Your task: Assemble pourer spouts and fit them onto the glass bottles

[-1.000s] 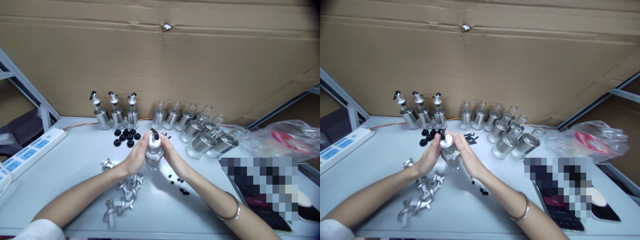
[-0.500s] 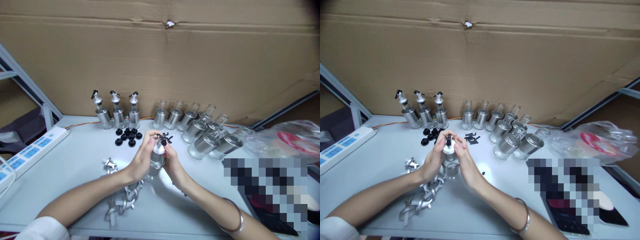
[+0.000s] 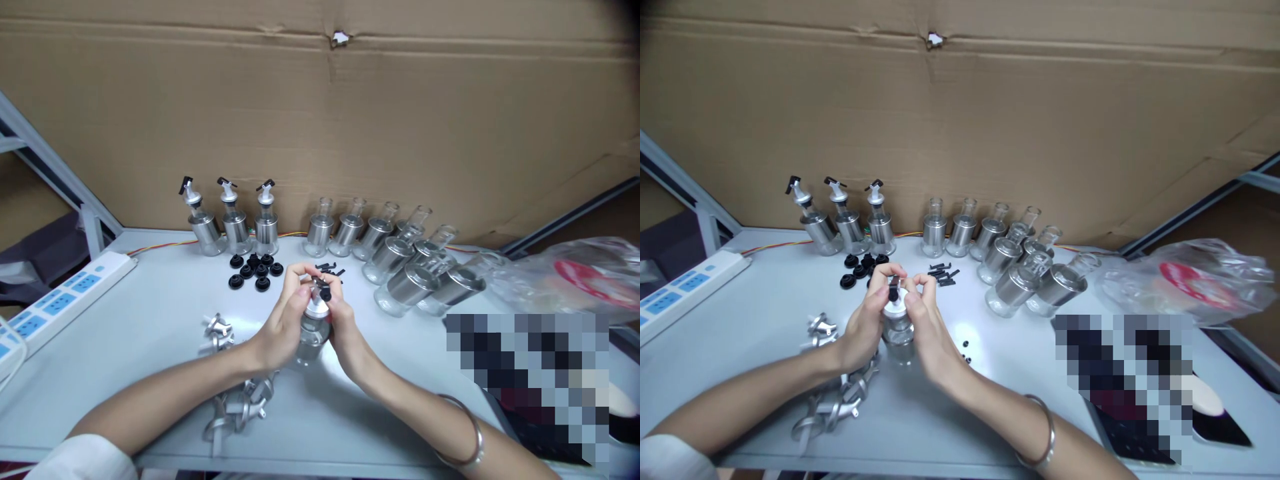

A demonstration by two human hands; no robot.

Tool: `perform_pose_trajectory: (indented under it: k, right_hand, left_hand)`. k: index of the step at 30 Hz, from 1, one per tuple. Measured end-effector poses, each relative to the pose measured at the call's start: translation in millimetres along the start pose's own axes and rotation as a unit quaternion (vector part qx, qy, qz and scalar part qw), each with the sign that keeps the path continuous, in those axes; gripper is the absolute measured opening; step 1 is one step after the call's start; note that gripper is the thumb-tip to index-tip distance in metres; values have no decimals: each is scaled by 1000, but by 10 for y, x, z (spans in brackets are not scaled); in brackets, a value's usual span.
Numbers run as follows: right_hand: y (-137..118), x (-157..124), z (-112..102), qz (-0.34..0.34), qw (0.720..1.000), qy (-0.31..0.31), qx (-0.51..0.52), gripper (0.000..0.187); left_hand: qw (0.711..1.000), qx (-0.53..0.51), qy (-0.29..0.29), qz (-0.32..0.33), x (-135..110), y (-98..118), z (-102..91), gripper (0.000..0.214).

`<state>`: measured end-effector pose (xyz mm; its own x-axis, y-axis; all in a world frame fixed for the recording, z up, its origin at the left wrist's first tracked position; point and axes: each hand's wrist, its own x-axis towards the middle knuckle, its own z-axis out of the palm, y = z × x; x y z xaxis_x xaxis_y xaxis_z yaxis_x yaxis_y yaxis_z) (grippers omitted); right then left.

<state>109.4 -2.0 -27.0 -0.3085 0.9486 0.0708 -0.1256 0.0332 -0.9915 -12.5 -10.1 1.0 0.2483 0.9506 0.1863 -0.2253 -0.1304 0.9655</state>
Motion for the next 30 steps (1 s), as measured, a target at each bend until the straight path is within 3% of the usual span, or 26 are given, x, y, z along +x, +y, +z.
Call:
perform_pose_trajectory:
  k: [5,10,15,22,27,30]
  right_hand:
    - [-124,3,-6,-11,999,-18,-38,44]
    - [-320,22,-3,-64,995,-44,-63,49]
    - [-294,9,-8,-98,989,-52,-97,62]
    - [-157,-37,1,-149,981,-4,-128,45]
    - [-216,-22,3,-166,973,0,-163,47]
    - [-267,5,-11,-248,948,43,-196,44]
  left_hand:
    - [1000,8,-3,22,-1,81,-17,28]
    - [998,16,2,68,34,149,-50,36]
    - [995,45,-39,83,-4,78,-80,35]
    - [987,104,-104,68,-40,113,-69,33]
    - [984,123,-83,101,1,114,-93,34]
    - [978,137,-77,138,34,86,-144,33]
